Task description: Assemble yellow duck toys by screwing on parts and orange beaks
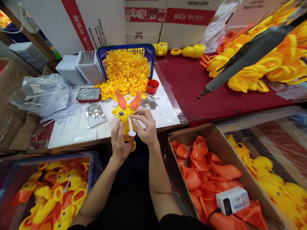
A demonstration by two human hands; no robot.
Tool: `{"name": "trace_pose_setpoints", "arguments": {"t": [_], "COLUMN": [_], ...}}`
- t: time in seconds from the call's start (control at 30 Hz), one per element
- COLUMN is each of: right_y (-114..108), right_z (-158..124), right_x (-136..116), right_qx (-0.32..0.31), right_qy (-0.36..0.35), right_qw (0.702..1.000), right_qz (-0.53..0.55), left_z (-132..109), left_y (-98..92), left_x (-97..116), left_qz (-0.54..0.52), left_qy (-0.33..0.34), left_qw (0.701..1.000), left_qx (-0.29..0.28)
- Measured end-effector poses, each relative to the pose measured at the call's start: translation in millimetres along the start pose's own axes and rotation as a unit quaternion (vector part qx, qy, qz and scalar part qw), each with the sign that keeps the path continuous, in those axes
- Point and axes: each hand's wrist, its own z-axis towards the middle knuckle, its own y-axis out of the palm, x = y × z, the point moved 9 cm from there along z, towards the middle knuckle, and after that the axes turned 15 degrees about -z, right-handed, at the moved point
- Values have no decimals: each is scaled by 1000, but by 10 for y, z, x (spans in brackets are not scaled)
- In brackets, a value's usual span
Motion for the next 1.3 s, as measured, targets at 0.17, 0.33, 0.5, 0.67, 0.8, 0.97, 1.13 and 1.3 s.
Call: {"name": "trace_pose_setpoints", "arguments": {"t": [0.17, 0.33, 0.5, 0.67, 0.8, 0.97, 1.13, 1.3], "right_y": [-55, 100, 324, 587, 729, 741, 728, 725], "right_z": [-1, -21, -160, -236, -237, -220, -203, -201], "right_x": [211, 366, 569, 577, 549, 536, 520, 505], "right_qx": [23, 16, 46, 32, -2, -5, 8, 12], "right_qy": [96, 154, 256, 280, 267, 243, 236, 251], "right_qw": [993, 986, 957, 940, 932, 945, 950, 945], "right_qz": [70, 59, 130, 194, 245, 219, 205, 210], "left_z": [28, 28, 26, 27, 23, 21, 38, 58], "left_y": [-24, -12, -29, 6, 36, 48, 46, 24], "left_x": [26, -10, -79, -81, -81, -79, -52, -51], "left_qz": [-29, -18, -41, -27, -14, -18, -3, -16], "left_qy": [10, -9, -37, -27, -20, -21, -11, -6], "left_qw": [1000, 1000, 998, 998, 997, 997, 997, 997], "left_qx": [-5, -23, -29, -55, -67, -77, -81, -78]}}
